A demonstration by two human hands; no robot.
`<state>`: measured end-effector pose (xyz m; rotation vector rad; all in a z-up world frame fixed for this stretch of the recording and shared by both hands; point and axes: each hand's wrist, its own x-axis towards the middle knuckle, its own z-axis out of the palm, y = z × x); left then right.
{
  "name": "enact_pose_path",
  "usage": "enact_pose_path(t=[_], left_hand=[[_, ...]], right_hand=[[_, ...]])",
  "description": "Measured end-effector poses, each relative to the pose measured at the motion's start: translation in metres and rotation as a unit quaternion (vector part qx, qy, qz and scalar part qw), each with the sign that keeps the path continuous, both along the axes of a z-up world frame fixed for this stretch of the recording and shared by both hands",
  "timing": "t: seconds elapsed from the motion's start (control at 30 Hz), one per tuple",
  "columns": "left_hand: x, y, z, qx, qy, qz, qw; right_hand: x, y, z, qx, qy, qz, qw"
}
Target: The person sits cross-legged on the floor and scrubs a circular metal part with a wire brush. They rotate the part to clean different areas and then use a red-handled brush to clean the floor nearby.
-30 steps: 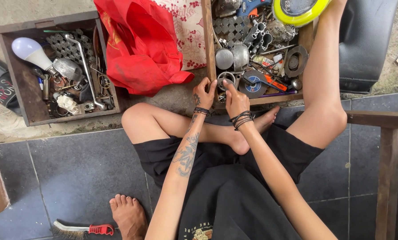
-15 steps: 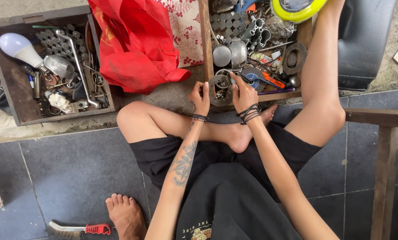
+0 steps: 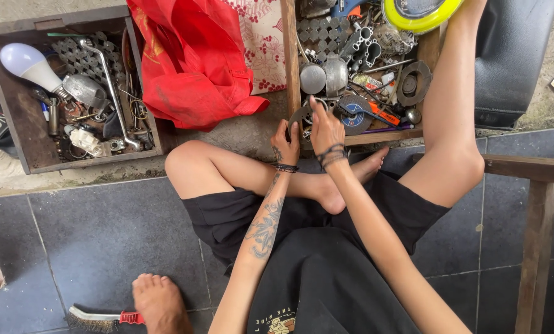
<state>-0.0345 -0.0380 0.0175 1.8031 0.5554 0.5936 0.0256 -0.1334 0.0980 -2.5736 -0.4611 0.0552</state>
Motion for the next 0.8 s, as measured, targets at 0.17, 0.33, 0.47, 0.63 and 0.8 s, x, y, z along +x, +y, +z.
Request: enact_pose_path(t=[0.17, 0.33, 0.47, 0.63, 0.8], left_hand=[[0.002, 0.0, -0.002, 0.013, -0.014, -0.005, 1.0], [0.005, 0.004, 0.006, 0.02, -0.024, -0.002, 1.0], [0.002, 0.002, 0.007, 0.012, -0.019, -0.009, 1.0], [0.0, 0.002, 0.007, 0.021, -0.022, 0.0, 1.0], [0.001, 0.0, 0.005, 0.006, -0.021, -0.008, 1.0]], right_hand=[[-0.004, -0.004, -0.002, 0.021, -0.002, 0.003, 1.0], [0.011, 0.013, -0.007, 0.034, -0.053, -0.001, 0.998], [-0.01, 0.002, -0.009, 0.021, -0.014, -0.005, 1.0], [0.013, 0.02, -0.008, 0.049, -0.023, -0.018, 0.998], [-0.019, 0.001, -0.001, 0.01, 0.026, -0.033, 0.999]])
